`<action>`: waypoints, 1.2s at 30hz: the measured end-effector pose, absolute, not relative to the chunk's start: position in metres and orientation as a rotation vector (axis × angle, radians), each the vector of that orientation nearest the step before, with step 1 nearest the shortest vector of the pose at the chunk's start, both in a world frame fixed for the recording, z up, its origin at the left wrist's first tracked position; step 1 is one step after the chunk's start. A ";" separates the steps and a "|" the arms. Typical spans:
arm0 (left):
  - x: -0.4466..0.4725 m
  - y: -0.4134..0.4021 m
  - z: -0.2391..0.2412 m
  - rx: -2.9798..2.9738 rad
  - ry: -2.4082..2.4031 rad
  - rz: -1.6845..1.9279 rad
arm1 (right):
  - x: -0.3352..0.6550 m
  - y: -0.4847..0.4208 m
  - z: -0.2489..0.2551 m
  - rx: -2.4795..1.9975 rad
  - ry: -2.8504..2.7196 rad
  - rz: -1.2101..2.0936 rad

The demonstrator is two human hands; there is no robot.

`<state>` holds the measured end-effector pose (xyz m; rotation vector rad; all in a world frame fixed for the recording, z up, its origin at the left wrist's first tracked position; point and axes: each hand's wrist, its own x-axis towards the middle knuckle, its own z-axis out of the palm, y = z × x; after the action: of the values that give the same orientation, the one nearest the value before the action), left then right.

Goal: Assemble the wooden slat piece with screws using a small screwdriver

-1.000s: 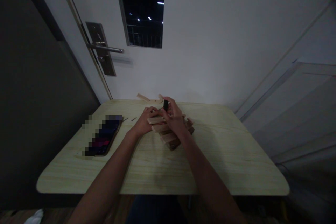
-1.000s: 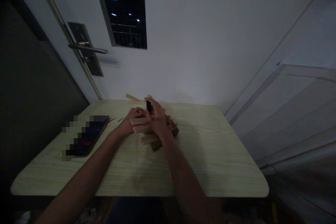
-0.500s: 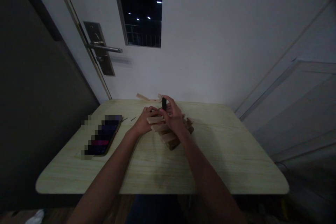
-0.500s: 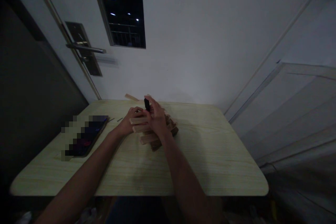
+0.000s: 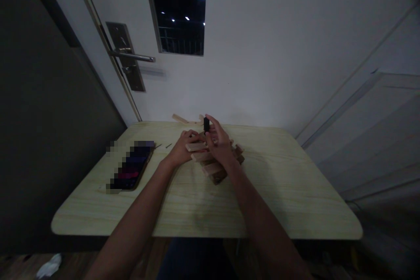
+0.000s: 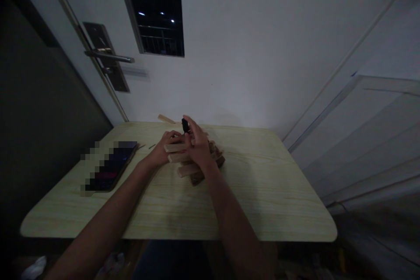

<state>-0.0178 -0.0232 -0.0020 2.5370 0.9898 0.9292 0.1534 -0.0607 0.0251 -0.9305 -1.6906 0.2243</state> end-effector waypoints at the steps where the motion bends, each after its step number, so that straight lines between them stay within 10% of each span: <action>1: -0.018 -0.023 -0.002 2.539 0.987 0.926 | 0.153 -0.060 0.025 -0.938 -1.684 0.233; 36: -0.016 -0.027 0.001 2.557 1.022 0.924 | 0.153 -0.060 0.024 -1.021 -1.655 0.367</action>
<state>-0.0158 -0.0266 0.0012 2.5571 1.0218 0.9238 0.1527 -0.0602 0.0244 -1.0213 -1.6549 0.3668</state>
